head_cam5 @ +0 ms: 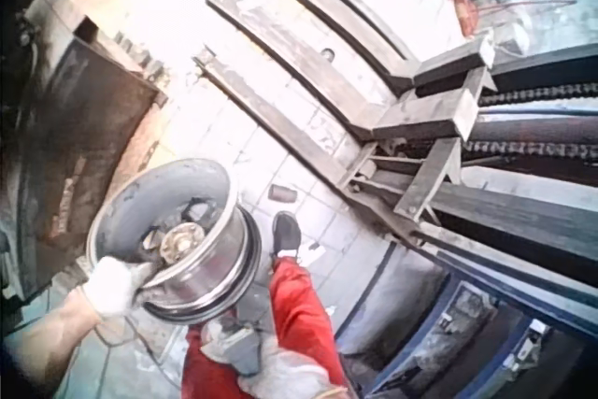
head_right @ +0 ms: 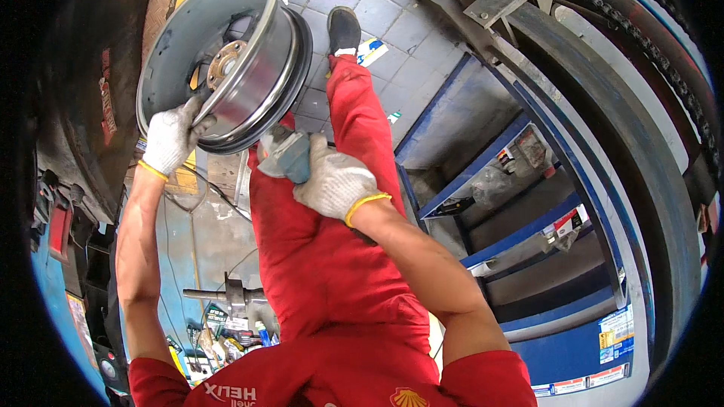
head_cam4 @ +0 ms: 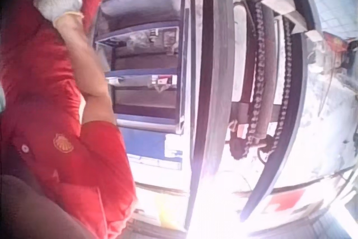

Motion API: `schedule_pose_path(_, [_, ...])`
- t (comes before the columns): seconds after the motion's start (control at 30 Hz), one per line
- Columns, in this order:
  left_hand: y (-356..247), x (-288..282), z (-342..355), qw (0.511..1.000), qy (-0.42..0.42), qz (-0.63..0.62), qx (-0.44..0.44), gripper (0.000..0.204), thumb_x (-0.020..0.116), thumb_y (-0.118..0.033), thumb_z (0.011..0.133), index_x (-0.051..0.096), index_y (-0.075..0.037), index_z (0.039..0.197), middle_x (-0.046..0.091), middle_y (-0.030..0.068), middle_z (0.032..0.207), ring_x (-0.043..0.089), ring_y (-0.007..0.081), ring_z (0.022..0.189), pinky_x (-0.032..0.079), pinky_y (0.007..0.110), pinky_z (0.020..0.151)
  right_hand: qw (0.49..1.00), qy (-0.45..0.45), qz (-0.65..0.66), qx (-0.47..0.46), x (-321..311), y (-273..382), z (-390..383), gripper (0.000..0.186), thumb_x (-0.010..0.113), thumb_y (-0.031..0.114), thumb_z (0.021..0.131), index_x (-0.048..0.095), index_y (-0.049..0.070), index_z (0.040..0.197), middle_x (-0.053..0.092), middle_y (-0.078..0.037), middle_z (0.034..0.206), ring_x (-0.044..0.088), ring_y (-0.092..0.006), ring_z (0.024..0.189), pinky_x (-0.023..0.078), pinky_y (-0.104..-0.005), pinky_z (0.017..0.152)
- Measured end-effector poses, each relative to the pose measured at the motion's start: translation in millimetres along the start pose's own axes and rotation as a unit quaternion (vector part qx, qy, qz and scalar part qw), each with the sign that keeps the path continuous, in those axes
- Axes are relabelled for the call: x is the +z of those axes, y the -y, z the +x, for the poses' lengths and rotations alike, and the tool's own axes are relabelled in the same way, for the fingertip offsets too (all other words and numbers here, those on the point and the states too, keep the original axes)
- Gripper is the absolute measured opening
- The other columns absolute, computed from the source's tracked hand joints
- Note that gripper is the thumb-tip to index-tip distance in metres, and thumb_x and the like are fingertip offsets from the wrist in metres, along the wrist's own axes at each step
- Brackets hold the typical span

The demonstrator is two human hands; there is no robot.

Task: The person removes a tire from a wheel rim using a pry bar and tire machine. They then mount the rim onto a stand and use an angle grinder to grind the rim's surface and edges. The person flips the rim to grind the opposite side as well.

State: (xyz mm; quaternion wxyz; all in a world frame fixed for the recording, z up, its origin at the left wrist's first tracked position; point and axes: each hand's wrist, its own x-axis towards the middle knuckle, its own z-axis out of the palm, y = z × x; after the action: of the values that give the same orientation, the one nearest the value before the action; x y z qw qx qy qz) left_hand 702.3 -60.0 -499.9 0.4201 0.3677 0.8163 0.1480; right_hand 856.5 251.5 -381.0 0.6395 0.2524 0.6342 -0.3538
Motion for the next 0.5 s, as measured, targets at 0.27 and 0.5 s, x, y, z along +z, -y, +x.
schedule_pose_path(0.27, [-8, -16, 7, 0.994, -0.086, 0.001, -0.073, 0.040, 0.087, -0.044, 0.095, 0.077, -0.005, 0.101, 0.075, 0.0175, 0.085, 0.075, 0.0418, 0.078, 0.058, 0.049, 0.070, 1.000, 0.014, -0.028, 0.000, 26, 12, 18, 0.087, 0.083, 0.037, 0.086, 0.042, -0.004, 0.150, 0.077, -0.035, 0.115, 0.076, -0.0511, 0.113, 0.060, -0.0561, 0.098])
schedule_pose_path(0.5, [2, -12, 22, 0.991, -0.126, 0.032, -0.027, 0.053, 0.086, -0.060, 0.090, 0.080, -0.008, 0.098, 0.075, 0.0150, 0.077, 0.076, 0.0359, 0.073, 0.059, 0.047, 0.067, 0.999, 0.020, -0.037, 0.004, 7, 30, 18, 0.095, 0.084, 0.037, 0.084, 0.040, -0.005, 0.157, 0.078, -0.035, 0.117, 0.077, -0.0492, 0.115, 0.061, -0.0553, 0.099])
